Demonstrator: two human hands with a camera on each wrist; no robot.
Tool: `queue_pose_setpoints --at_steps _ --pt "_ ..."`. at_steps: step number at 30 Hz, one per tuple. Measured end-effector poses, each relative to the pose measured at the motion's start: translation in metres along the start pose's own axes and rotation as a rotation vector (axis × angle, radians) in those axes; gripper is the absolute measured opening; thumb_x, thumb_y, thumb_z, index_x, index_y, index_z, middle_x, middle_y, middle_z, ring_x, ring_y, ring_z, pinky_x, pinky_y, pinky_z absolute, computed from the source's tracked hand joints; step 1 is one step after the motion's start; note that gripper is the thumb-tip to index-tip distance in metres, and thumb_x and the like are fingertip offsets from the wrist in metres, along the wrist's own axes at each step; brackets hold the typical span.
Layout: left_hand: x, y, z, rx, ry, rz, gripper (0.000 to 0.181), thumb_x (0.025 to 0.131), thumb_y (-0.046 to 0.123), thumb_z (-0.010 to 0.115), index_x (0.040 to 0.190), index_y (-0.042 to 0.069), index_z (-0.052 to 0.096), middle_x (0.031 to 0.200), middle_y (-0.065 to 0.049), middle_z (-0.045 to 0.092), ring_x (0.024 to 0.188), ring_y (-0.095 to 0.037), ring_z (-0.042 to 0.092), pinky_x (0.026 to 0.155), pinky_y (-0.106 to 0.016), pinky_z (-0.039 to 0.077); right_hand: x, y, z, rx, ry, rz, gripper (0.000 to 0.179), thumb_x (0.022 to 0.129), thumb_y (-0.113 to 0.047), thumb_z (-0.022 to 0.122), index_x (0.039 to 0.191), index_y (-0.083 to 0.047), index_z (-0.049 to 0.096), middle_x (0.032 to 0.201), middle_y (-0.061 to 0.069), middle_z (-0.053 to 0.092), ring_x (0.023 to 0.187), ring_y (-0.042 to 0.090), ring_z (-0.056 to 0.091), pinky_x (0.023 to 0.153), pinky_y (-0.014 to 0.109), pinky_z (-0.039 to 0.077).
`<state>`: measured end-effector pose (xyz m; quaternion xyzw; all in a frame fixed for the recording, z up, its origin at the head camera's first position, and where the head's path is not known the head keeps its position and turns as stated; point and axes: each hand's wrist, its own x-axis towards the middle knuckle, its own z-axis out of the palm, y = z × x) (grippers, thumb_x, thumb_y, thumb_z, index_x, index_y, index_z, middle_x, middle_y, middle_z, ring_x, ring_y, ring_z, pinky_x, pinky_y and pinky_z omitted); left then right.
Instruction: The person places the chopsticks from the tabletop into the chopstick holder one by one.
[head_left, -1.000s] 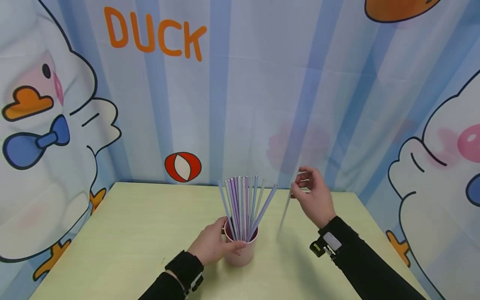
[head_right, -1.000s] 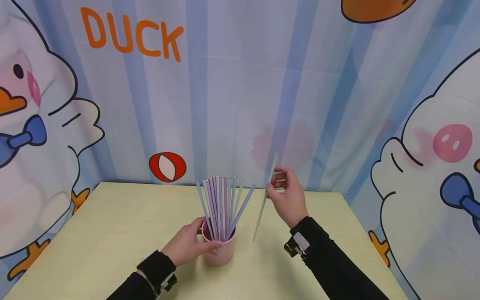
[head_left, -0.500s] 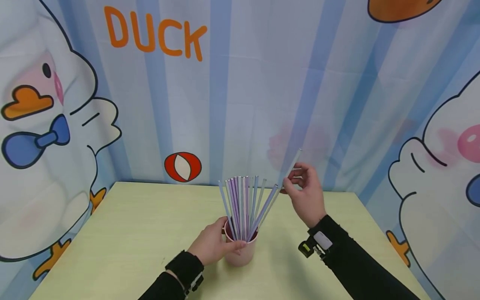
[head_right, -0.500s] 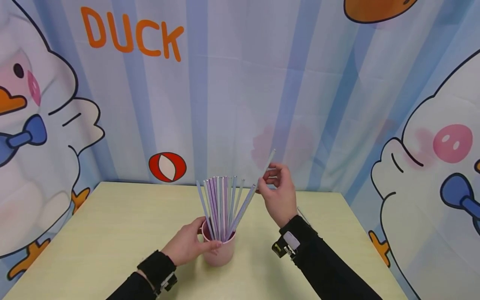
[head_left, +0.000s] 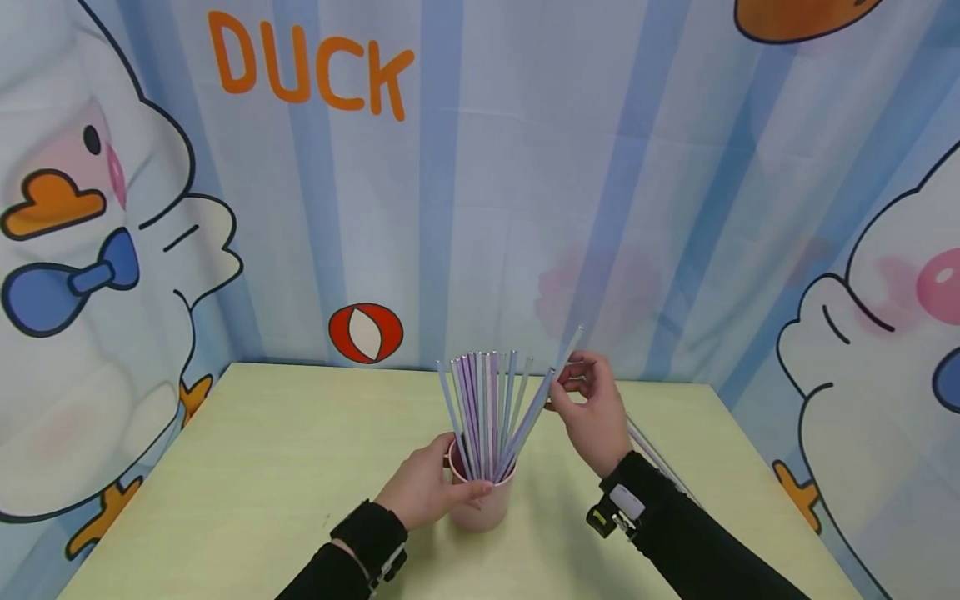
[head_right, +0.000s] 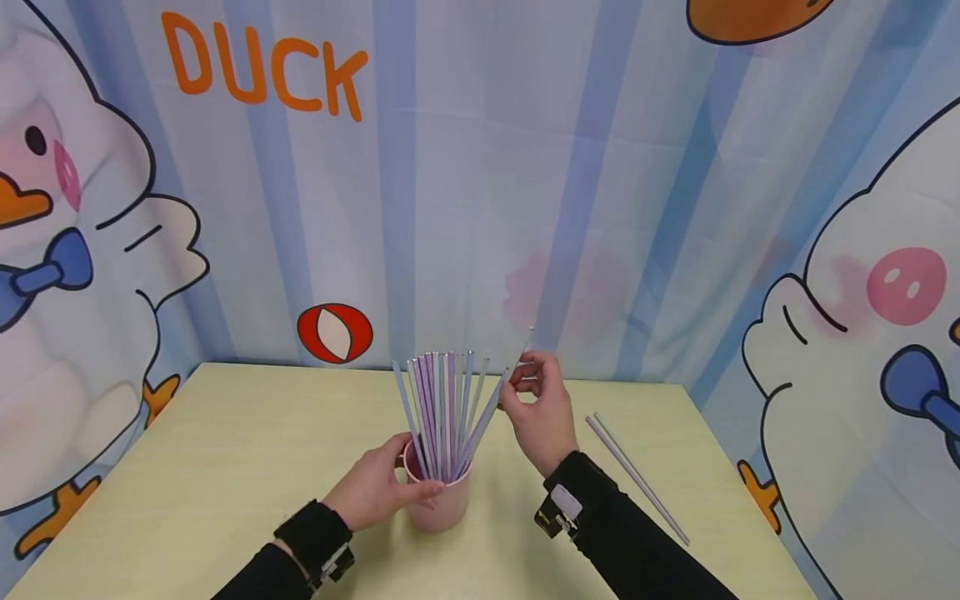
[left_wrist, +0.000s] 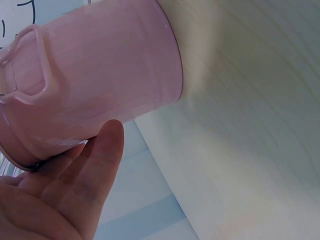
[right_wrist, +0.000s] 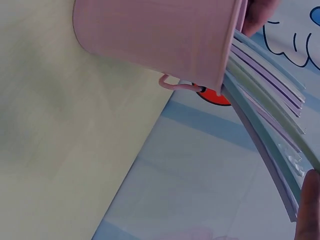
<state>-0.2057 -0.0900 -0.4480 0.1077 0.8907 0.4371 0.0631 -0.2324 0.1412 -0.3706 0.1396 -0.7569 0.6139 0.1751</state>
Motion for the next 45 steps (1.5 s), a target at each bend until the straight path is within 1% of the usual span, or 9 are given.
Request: queue_pose_setpoints --at_steps 4,9,14,17,21,32,35,41,45 --pt "0.000 -0.001 0.000 0.005 0.000 0.004 0.095 0.068 0.064 0.075 0.142 0.012 0.045 0.128 -0.007 0.061 0.107 -0.025 0.057 0.096 -0.055 0.048 -0.006 0.009 0.004 -0.031 -0.006 0.026 0.039 0.092 0.003 0.060 0.126 0.003 0.040 0.103 0.016 0.052 0.087 0.027 0.059 0.071 0.032 0.061" --pt "0.000 -0.001 0.000 0.014 0.000 0.015 0.094 0.069 0.062 0.075 0.141 0.011 0.046 0.128 -0.008 0.062 0.106 -0.025 0.058 0.095 -0.055 0.048 -0.013 0.019 0.010 -0.073 -0.014 0.052 0.038 0.091 0.001 0.062 0.123 0.000 0.042 0.102 0.015 0.053 0.087 0.025 0.058 0.070 0.033 0.061" --pt "0.000 0.000 0.000 0.021 0.003 0.022 0.093 0.069 0.062 0.075 0.141 0.010 0.046 0.128 -0.008 0.062 0.107 -0.026 0.058 0.095 -0.056 0.048 -0.019 0.027 0.014 -0.117 -0.017 0.065 0.038 0.091 -0.001 0.064 0.122 -0.002 0.044 0.102 0.015 0.055 0.088 0.024 0.060 0.067 0.025 0.059" --pt "0.000 -0.001 0.000 0.022 0.005 0.026 0.093 0.070 0.062 0.074 0.141 0.010 0.046 0.129 -0.008 0.061 0.109 -0.026 0.058 0.096 -0.056 0.047 -0.026 0.016 0.017 -0.140 -0.022 0.075 0.037 0.090 0.002 0.064 0.122 0.002 0.044 0.101 0.017 0.056 0.088 0.026 0.060 0.066 0.021 0.058" --pt "0.001 -0.001 0.000 0.020 0.006 0.024 0.093 0.070 0.062 0.075 0.142 0.011 0.046 0.129 -0.008 0.061 0.108 -0.026 0.058 0.096 -0.056 0.048 -0.034 -0.002 0.020 -0.153 -0.032 0.085 0.037 0.089 0.006 0.063 0.120 0.007 0.044 0.099 0.019 0.057 0.087 0.029 0.061 0.066 0.023 0.059" --pt "0.001 -0.001 0.000 0.018 0.011 0.031 0.093 0.070 0.062 0.075 0.141 0.010 0.046 0.129 -0.008 0.061 0.107 -0.025 0.058 0.095 -0.055 0.048 -0.038 0.003 0.023 -0.190 -0.054 0.096 0.035 0.088 0.005 0.065 0.118 0.006 0.047 0.095 0.016 0.058 0.084 0.029 0.062 0.065 0.028 0.060" --pt "0.001 -0.001 0.000 0.019 0.011 0.030 0.093 0.070 0.062 0.075 0.142 0.010 0.046 0.129 -0.009 0.061 0.107 -0.026 0.058 0.095 -0.055 0.048 -0.038 0.009 0.022 -0.191 -0.061 0.086 0.035 0.088 0.004 0.066 0.117 0.005 0.047 0.094 0.016 0.058 0.083 0.029 0.063 0.064 0.028 0.060" --pt "0.000 -0.001 0.001 0.023 0.012 0.023 0.093 0.070 0.062 0.075 0.141 0.010 0.046 0.128 -0.008 0.061 0.107 -0.026 0.059 0.095 -0.055 0.049 -0.036 0.039 0.013 -0.203 -0.077 0.093 0.036 0.090 -0.003 0.068 0.120 0.000 0.049 0.096 0.012 0.059 0.084 0.024 0.063 0.065 0.024 0.059" --pt "0.000 -0.001 0.001 0.029 0.015 0.026 0.094 0.069 0.063 0.074 0.141 0.010 0.046 0.128 -0.008 0.062 0.106 -0.026 0.058 0.094 -0.054 0.049 -0.035 0.052 -0.001 -0.283 -0.080 0.085 0.033 0.090 -0.007 0.067 0.119 -0.005 0.052 0.097 0.009 0.060 0.086 0.020 0.062 0.070 0.030 0.059"
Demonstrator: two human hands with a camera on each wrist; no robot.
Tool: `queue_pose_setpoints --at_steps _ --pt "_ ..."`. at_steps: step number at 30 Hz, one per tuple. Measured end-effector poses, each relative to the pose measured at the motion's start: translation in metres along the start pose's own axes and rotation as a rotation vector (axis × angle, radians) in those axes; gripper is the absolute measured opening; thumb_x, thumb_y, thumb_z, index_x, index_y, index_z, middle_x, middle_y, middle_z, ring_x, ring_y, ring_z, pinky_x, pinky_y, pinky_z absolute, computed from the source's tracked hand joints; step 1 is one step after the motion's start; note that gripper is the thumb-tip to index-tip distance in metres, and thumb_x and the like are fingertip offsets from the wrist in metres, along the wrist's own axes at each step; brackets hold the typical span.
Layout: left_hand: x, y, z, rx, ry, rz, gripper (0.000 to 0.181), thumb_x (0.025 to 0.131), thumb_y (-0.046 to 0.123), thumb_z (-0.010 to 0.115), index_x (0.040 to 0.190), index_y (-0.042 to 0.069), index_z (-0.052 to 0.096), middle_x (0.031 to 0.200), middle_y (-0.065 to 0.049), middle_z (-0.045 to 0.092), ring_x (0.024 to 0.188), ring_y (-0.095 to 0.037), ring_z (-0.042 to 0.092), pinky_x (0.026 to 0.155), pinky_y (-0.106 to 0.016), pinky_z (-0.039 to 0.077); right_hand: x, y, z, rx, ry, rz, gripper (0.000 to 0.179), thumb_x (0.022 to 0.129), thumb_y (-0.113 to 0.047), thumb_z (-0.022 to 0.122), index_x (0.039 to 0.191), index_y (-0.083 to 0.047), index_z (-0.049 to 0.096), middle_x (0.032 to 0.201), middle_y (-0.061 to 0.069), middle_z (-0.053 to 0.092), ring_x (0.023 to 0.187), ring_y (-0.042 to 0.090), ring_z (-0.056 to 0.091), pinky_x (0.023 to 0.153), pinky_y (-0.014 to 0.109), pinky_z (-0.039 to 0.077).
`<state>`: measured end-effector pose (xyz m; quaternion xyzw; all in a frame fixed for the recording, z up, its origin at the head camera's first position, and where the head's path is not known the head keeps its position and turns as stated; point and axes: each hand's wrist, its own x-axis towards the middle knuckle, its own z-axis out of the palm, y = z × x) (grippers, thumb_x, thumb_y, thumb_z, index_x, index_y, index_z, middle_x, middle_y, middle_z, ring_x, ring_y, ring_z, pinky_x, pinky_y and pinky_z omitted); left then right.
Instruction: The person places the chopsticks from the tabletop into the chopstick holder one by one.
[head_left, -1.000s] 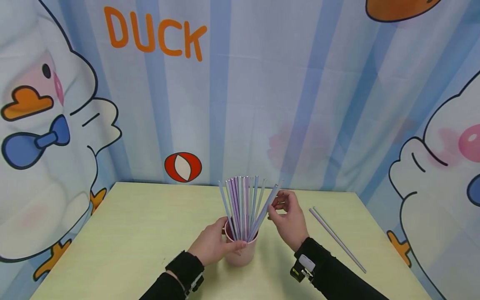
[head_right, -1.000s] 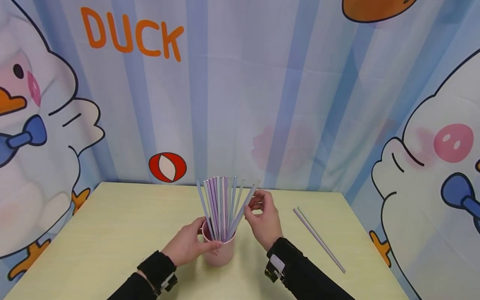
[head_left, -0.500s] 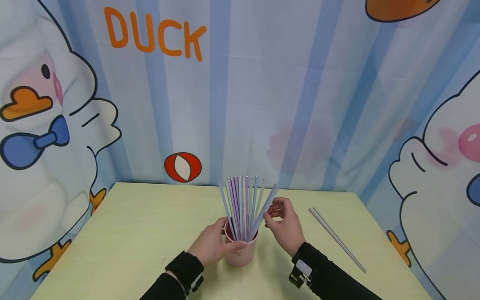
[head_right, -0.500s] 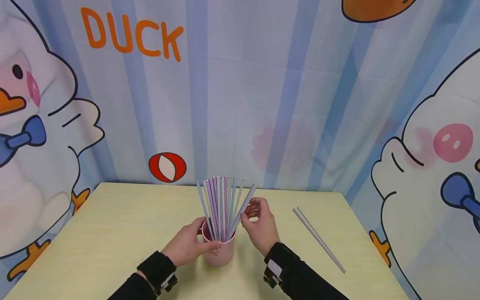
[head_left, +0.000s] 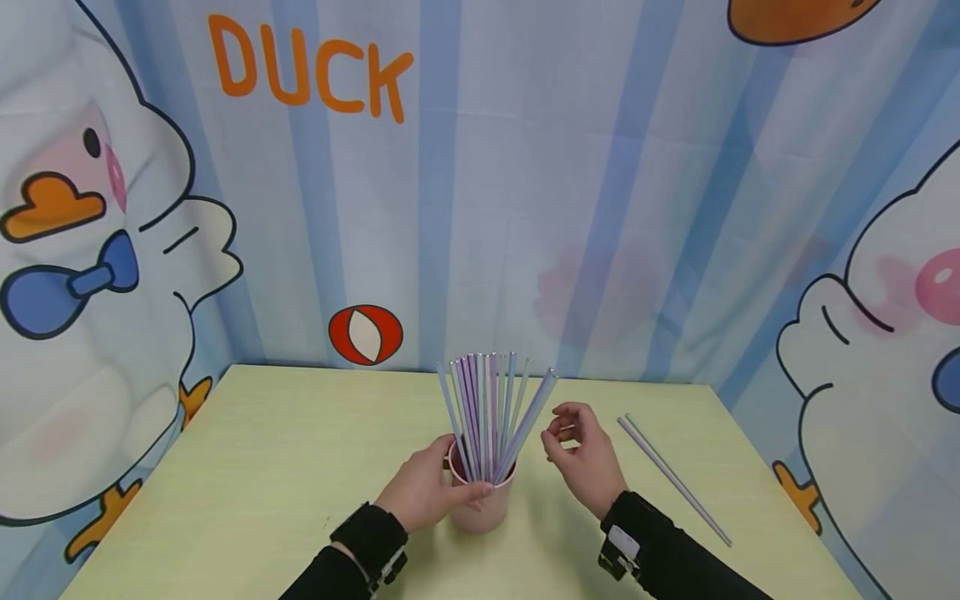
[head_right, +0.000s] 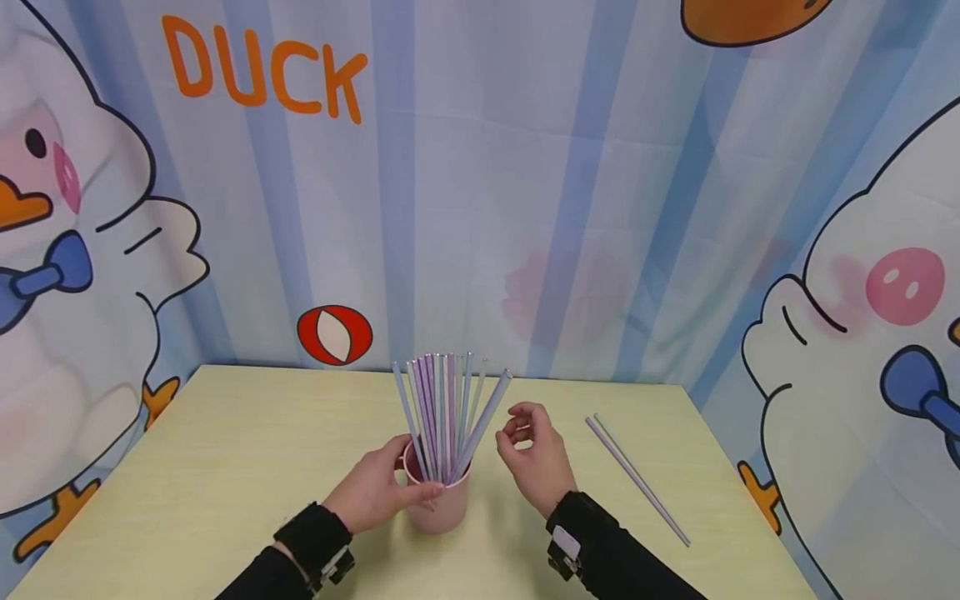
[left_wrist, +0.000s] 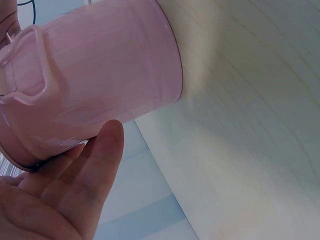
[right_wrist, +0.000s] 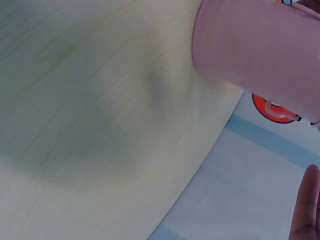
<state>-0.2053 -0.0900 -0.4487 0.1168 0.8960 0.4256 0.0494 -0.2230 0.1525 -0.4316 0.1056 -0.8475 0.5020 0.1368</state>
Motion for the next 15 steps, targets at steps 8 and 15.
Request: queue_pose_setpoints --at_steps 8,15 --pt "0.000 -0.001 -0.001 0.004 0.003 0.012 0.092 0.070 0.062 0.075 0.140 0.010 0.047 0.126 -0.008 0.062 0.106 -0.024 0.058 0.095 -0.054 0.048 0.004 0.032 -0.026 -0.252 -0.037 -0.048 0.029 0.091 -0.011 0.066 0.118 -0.004 0.057 0.096 0.006 0.060 0.087 0.020 0.059 0.078 0.040 0.055" --pt "0.000 0.000 0.000 -0.006 -0.002 -0.002 0.093 0.070 0.062 0.075 0.141 0.010 0.046 0.128 -0.008 0.061 0.108 -0.025 0.057 0.096 -0.055 0.047 0.012 0.069 -0.054 -0.465 -0.073 -0.082 0.032 0.092 -0.009 0.065 0.121 0.002 0.058 0.101 0.012 0.059 0.090 0.027 0.059 0.081 0.044 0.052"
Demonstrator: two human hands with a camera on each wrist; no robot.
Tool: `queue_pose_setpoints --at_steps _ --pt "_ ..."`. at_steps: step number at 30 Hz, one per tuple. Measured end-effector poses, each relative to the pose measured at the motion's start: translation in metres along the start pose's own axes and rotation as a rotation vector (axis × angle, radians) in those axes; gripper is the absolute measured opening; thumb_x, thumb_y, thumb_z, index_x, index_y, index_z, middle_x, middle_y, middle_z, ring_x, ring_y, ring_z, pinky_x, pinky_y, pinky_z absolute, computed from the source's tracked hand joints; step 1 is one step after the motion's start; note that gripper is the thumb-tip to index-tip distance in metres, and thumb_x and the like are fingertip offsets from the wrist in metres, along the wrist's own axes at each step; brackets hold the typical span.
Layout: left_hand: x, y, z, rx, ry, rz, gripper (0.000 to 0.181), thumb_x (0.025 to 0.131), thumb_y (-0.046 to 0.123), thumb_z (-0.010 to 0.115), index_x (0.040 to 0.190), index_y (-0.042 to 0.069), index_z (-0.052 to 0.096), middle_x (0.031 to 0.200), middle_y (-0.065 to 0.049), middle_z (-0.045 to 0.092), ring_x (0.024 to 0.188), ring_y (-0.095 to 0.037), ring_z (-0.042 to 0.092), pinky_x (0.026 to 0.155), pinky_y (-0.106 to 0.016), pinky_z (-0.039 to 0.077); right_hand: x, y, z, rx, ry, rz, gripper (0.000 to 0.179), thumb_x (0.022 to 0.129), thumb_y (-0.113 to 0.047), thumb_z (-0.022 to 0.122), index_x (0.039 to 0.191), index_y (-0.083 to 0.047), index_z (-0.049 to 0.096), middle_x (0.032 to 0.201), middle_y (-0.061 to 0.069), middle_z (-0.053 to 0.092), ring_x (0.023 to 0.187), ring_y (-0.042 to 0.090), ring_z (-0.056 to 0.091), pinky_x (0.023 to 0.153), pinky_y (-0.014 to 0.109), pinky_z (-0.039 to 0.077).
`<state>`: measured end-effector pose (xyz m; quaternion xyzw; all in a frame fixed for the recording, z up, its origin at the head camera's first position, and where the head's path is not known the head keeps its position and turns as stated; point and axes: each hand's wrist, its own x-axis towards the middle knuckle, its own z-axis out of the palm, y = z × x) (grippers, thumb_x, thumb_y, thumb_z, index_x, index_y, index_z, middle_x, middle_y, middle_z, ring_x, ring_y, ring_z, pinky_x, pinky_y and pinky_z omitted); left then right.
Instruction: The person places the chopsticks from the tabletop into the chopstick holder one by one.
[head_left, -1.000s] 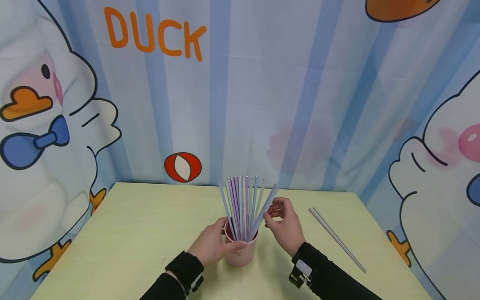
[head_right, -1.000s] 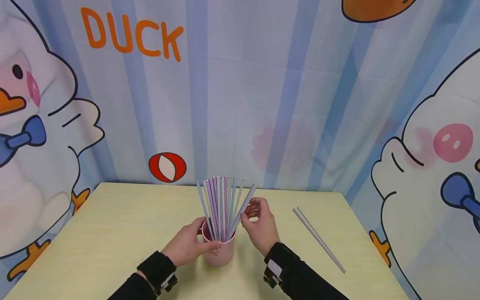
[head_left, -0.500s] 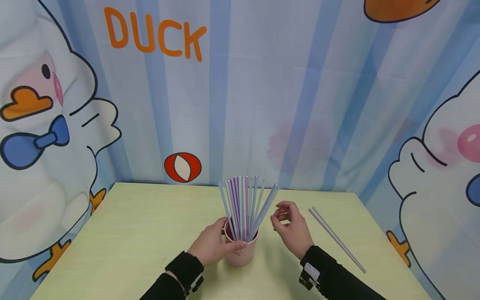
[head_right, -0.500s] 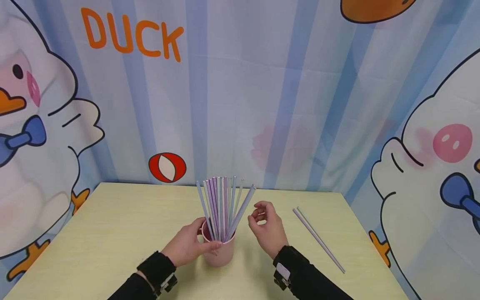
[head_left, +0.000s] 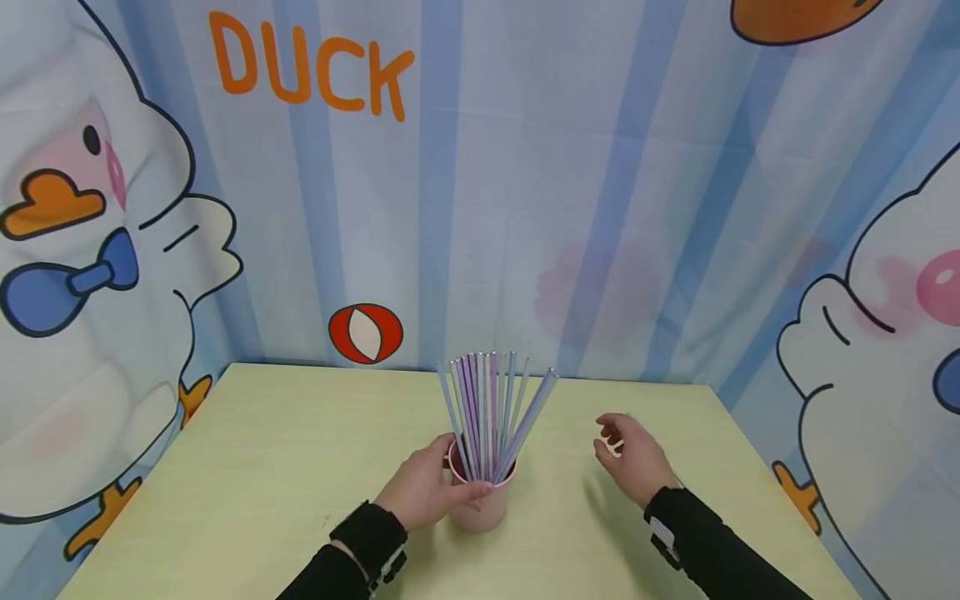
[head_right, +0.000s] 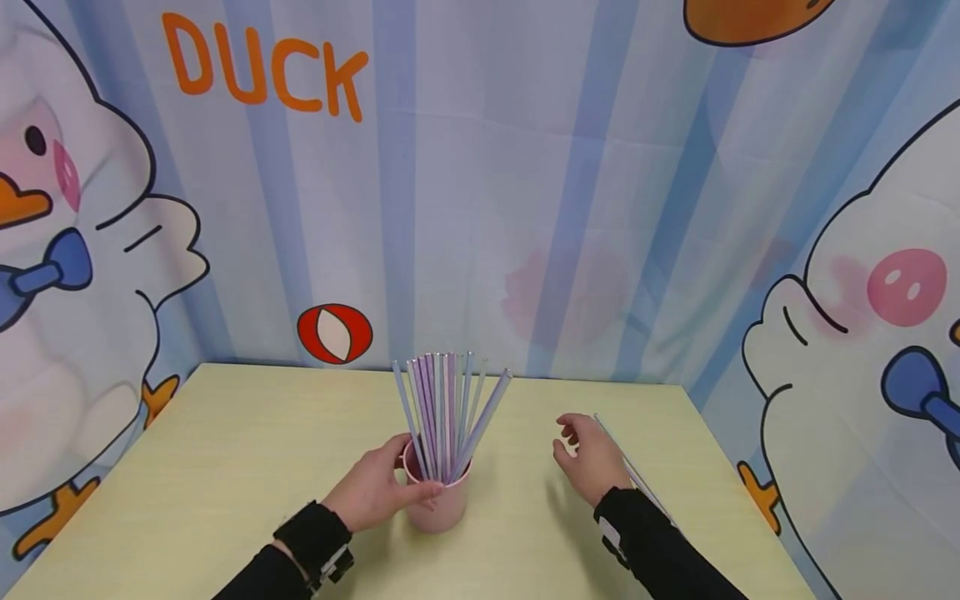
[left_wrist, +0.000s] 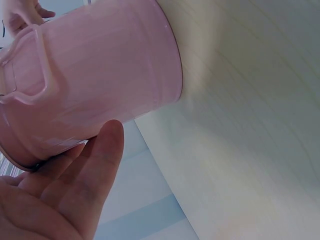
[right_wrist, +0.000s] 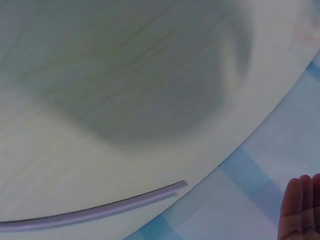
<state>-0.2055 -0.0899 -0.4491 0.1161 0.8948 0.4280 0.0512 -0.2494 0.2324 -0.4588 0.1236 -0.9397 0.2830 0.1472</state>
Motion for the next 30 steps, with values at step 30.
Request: queue_pose_setpoints --at_steps 30 --pt "0.000 0.000 0.000 -0.016 -0.005 -0.021 0.094 0.067 0.063 0.075 0.140 0.011 0.047 0.128 -0.007 0.061 0.109 -0.026 0.057 0.096 -0.056 0.047 -0.002 0.086 0.002 -0.420 -0.142 0.013 0.024 0.084 -0.013 0.067 0.103 0.002 0.071 0.096 0.021 0.070 0.087 0.040 0.066 0.077 0.054 0.054"
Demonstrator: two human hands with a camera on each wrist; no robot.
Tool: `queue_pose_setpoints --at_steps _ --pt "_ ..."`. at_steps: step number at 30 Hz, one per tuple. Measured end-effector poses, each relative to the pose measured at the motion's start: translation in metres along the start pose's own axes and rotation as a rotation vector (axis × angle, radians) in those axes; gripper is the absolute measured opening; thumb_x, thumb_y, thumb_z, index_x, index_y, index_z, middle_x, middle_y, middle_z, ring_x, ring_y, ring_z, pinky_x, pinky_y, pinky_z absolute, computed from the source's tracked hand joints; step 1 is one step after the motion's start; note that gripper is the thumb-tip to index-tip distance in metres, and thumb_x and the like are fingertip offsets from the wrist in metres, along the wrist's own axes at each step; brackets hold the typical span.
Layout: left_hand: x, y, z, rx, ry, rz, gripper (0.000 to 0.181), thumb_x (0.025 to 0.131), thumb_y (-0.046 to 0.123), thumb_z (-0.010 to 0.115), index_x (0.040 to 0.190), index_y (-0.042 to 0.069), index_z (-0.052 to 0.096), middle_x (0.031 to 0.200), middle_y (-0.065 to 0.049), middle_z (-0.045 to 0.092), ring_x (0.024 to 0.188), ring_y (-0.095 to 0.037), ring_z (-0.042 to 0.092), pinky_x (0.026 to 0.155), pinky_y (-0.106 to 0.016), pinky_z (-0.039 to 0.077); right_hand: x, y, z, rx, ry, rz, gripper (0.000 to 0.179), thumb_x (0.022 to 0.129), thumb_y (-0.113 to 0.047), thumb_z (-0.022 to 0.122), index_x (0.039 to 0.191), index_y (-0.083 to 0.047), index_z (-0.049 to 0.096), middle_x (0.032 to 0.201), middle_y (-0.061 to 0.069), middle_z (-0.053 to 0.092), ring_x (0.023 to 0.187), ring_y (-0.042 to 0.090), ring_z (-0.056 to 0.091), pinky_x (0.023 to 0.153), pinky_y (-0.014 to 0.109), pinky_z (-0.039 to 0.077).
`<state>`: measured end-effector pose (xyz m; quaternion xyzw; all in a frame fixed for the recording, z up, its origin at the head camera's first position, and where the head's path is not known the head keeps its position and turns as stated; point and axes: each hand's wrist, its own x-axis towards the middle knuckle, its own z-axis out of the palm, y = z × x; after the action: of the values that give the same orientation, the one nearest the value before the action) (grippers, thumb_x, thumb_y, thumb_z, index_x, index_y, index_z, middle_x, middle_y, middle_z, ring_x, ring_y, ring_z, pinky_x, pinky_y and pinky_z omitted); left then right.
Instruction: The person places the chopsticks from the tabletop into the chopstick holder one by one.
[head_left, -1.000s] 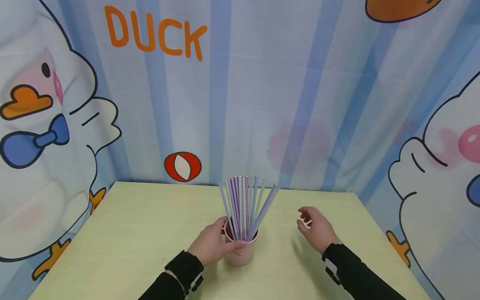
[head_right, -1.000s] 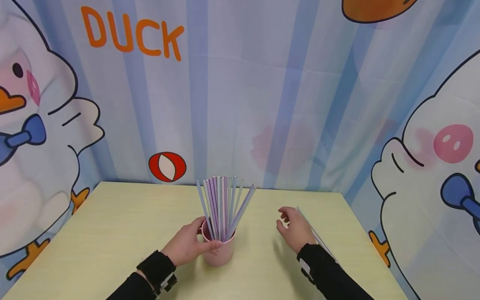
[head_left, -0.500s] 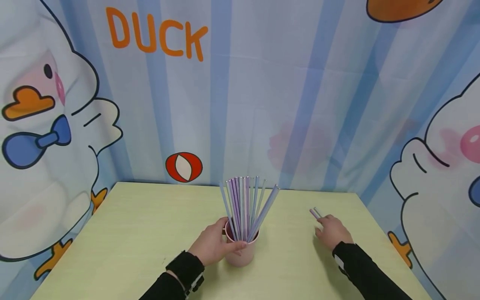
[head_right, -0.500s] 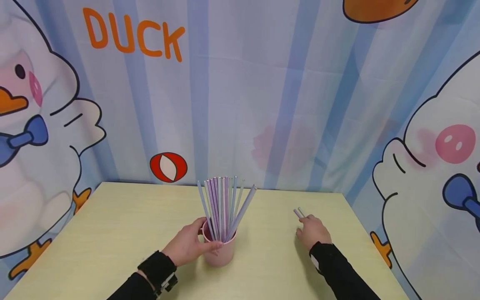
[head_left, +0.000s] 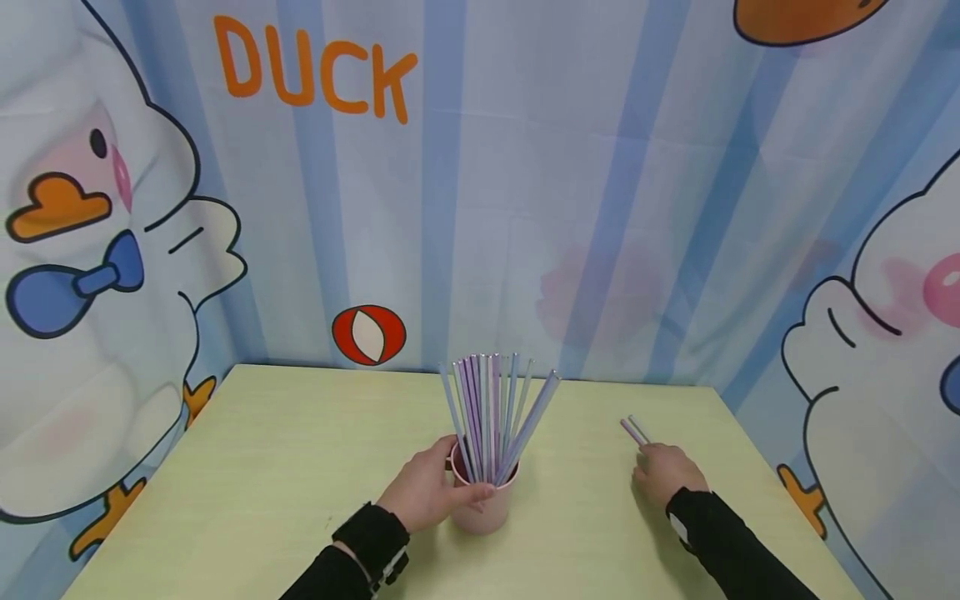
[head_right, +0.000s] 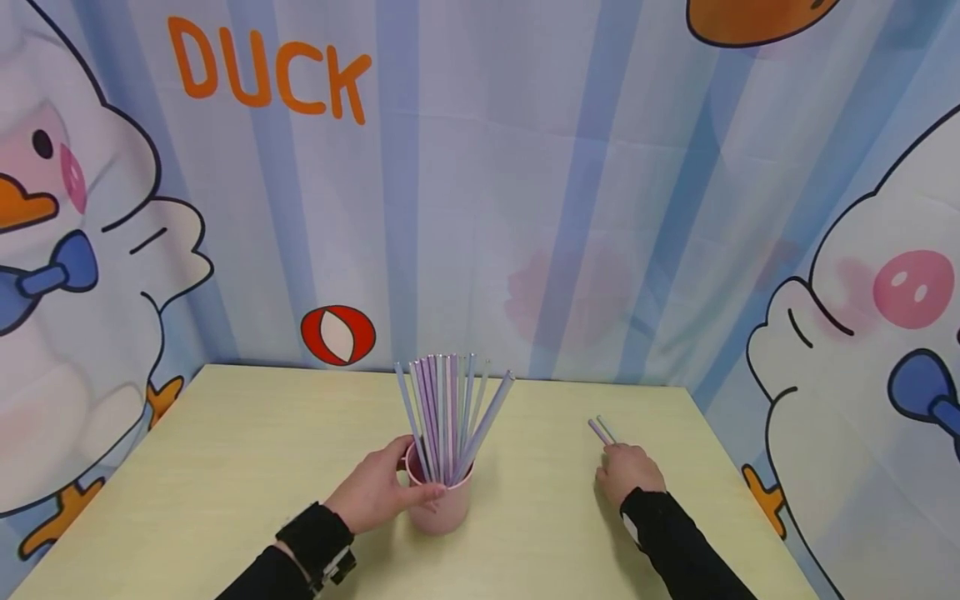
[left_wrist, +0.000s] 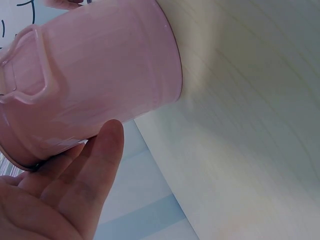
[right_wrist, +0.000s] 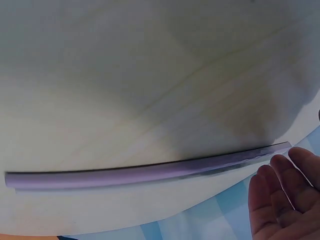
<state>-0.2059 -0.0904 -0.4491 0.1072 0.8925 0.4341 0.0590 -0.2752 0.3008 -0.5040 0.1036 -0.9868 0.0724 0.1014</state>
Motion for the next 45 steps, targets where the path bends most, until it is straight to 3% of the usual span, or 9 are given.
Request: queue_pose_setpoints --at_steps 16,25,33,45 --pt "0.001 -0.001 0.001 0.002 0.001 -0.001 0.094 0.067 0.064 0.074 0.141 0.012 0.047 0.128 -0.006 0.061 0.109 -0.025 0.057 0.095 -0.055 0.048 -0.001 -0.007 -0.007 0.036 -0.064 0.039 0.032 0.087 -0.011 0.066 0.113 0.008 0.067 0.103 0.028 0.065 0.094 0.044 0.063 0.082 0.057 0.052" --pt "0.000 -0.001 0.001 -0.007 0.000 0.008 0.093 0.068 0.062 0.075 0.141 0.011 0.046 0.129 -0.007 0.061 0.109 -0.025 0.058 0.095 -0.055 0.048 -0.003 -0.013 -0.010 0.078 -0.019 0.054 0.019 0.089 -0.002 0.065 0.106 0.002 0.073 0.093 0.019 0.068 0.089 0.040 0.065 0.080 0.054 0.054" --pt "-0.001 0.000 0.000 -0.001 -0.003 0.005 0.094 0.069 0.061 0.076 0.141 0.010 0.046 0.128 -0.007 0.061 0.107 -0.025 0.058 0.094 -0.054 0.049 -0.003 -0.014 -0.010 0.078 -0.028 0.045 0.020 0.086 0.008 0.065 0.101 -0.002 0.073 0.087 0.012 0.065 0.083 0.033 0.064 0.074 0.049 0.054" --pt "-0.001 0.000 0.000 -0.002 -0.002 0.008 0.094 0.068 0.062 0.075 0.141 0.010 0.046 0.128 -0.007 0.061 0.107 -0.025 0.058 0.094 -0.054 0.049 -0.001 -0.026 -0.023 0.145 -0.070 0.078 0.037 0.085 0.011 0.061 0.122 0.006 0.061 0.088 0.015 0.067 0.079 0.032 0.063 0.070 0.048 0.053"
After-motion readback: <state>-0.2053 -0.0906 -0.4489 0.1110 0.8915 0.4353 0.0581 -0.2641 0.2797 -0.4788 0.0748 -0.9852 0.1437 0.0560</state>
